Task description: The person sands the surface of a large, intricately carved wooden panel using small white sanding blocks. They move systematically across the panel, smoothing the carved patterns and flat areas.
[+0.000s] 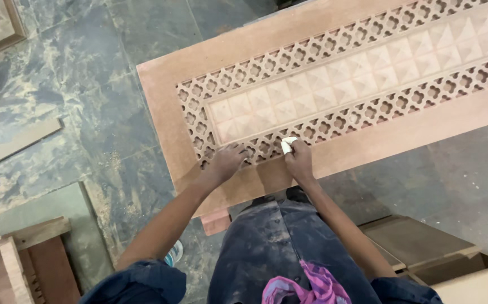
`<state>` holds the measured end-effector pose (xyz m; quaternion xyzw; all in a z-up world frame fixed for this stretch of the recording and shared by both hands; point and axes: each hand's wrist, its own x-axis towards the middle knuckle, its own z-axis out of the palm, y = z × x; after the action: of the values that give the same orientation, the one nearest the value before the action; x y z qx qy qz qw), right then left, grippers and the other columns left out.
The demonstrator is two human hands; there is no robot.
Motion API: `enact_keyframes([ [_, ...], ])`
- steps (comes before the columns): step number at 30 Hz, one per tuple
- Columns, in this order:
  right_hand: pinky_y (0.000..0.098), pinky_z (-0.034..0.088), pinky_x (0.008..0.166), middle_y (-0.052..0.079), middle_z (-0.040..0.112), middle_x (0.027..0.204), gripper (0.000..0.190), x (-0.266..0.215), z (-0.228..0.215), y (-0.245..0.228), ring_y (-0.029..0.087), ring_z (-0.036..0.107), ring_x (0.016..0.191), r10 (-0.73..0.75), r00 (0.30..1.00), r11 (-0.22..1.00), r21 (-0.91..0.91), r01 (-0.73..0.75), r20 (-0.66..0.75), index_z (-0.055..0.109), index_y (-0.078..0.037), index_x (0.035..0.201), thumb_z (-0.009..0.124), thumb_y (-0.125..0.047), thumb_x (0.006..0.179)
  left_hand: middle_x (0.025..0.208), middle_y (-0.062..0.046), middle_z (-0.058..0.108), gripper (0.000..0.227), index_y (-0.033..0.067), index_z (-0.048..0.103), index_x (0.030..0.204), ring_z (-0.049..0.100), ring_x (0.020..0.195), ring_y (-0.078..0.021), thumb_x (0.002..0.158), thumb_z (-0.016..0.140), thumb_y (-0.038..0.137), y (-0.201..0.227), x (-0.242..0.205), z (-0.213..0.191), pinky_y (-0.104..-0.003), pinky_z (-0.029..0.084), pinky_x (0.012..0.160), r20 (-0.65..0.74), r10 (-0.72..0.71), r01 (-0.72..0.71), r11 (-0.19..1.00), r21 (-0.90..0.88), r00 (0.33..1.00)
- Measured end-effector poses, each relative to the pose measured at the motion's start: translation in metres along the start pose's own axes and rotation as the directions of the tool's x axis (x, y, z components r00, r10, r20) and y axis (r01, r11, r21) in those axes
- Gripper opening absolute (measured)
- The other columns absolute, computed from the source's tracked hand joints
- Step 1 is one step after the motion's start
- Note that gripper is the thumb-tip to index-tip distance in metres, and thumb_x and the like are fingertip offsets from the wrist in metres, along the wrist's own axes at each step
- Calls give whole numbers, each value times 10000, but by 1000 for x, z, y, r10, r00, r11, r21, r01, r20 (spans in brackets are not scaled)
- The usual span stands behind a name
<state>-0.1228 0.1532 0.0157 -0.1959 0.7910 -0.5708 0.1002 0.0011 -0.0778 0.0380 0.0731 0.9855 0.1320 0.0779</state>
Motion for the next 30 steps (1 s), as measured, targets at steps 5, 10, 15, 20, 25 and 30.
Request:
enact_keyframes([
  [5,433,521,742,143,681,1037,245,0,6,12,358,658,886,-198,980,967,-167,194,-7,705,-35,1101,657,-11,862,1150,-72,647,285,143,680,1136,647,1092,-287,853,647,147,3,2,6,-472,544,829,56,-44,42,999,28,997],
  [10,459,523,743,143,673,1056,277,-4,14,17,375,652,908,-201,979,950,-240,199,17,719,-68,1118,672,-47,846,1136,-104,639,253,88,653,1139,654,1060,-303,933,640,234,-7,15,13,-437,554,870,281,26,-74,984,161,959],
  [15,443,539,761,127,681,1092,232,-2,6,15,357,665,929,-274,961,938,-227,260,-33,709,-61,1111,682,-85,882,1156,-92,634,243,117,659,1140,646,1074,-302,919,618,209,-2,16,19,-439,548,850,216,-27,17,999,46,976],
  [20,440,542,769,116,686,1073,215,1,8,12,349,672,930,-234,972,951,-201,236,36,715,-55,1085,684,-90,876,1189,-99,621,329,107,652,1199,612,1146,-302,881,606,176,-3,3,17,-420,541,897,132,26,-42,991,126,991],
  [25,431,542,764,121,691,1093,199,-1,5,15,352,669,940,-335,942,926,-183,329,-3,700,-54,1073,692,-89,877,1144,-100,636,361,113,657,1209,625,1124,-300,855,594,144,-11,5,20,-421,531,917,168,67,-104,970,218,983],
  [30,427,531,691,104,693,991,186,-4,2,16,330,673,839,-249,969,962,-114,247,4,720,-63,1080,705,-89,896,1093,-51,706,309,213,713,1148,682,1047,-286,899,572,97,21,-5,49,-426,526,935,-73,-394,381,913,-149,916],
])
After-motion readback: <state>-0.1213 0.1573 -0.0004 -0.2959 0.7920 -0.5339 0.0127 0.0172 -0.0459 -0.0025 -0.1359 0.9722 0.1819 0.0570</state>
